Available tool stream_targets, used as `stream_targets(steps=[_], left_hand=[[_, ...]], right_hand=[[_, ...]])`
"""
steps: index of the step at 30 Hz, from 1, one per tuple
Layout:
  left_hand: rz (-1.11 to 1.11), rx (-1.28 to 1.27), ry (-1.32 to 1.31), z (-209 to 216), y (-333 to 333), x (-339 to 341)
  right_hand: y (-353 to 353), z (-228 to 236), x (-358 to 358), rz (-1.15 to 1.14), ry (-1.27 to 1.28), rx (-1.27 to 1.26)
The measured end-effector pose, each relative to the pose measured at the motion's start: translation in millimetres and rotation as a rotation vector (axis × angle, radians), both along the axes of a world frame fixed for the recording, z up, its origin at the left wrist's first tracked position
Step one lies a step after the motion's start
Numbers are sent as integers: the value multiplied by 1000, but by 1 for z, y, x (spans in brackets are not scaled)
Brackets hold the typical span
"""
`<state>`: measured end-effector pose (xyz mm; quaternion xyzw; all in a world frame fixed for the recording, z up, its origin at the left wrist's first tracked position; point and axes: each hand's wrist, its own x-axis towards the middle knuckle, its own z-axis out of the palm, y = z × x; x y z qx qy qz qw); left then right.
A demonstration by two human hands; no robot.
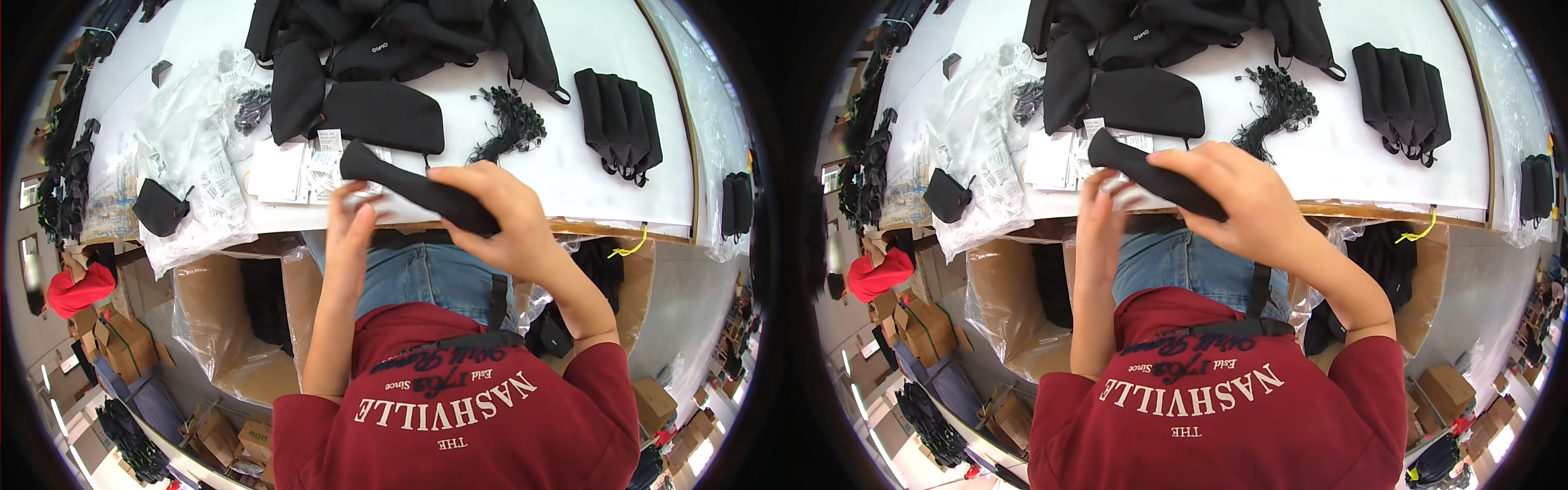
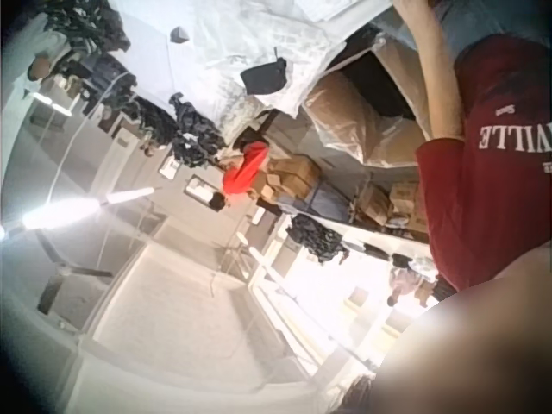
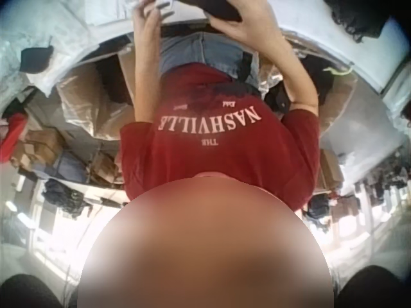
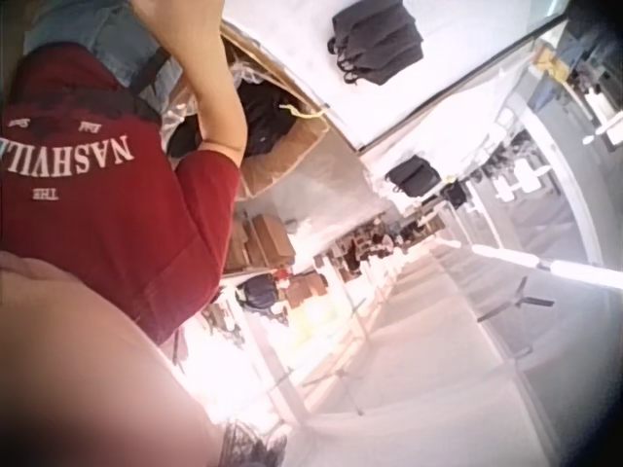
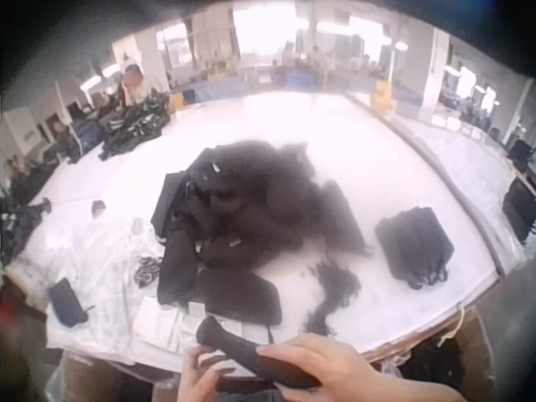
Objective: Packing sunglasses into soft cases and attaching tags in a manufacturing setting.
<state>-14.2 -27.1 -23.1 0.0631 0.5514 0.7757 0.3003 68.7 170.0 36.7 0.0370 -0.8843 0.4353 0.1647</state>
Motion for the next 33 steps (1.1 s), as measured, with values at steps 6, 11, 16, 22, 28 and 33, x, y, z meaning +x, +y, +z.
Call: stream_targets(steps=[6, 11, 16, 22, 28, 33], left_hand=[[-52, -12, 427, 19, -9, -23], [106, -177, 747, 23, -8, -35], [90, -170, 807, 18, 6, -38], [116, -378, 622, 4, 1, -53], [204, -1140, 1126, -41, -73, -113], [192, -1310, 1089, -86, -105, -146]], right_hand=[[22, 1, 5, 57, -18, -381], [41, 11, 8, 89, -255, -289], [52, 18, 22, 121, -420, -286], [96, 24, 36, 1, -508, -315], [202, 47, 112, -736, -97, -298], [289, 15, 140, -1371, 182, 107]])
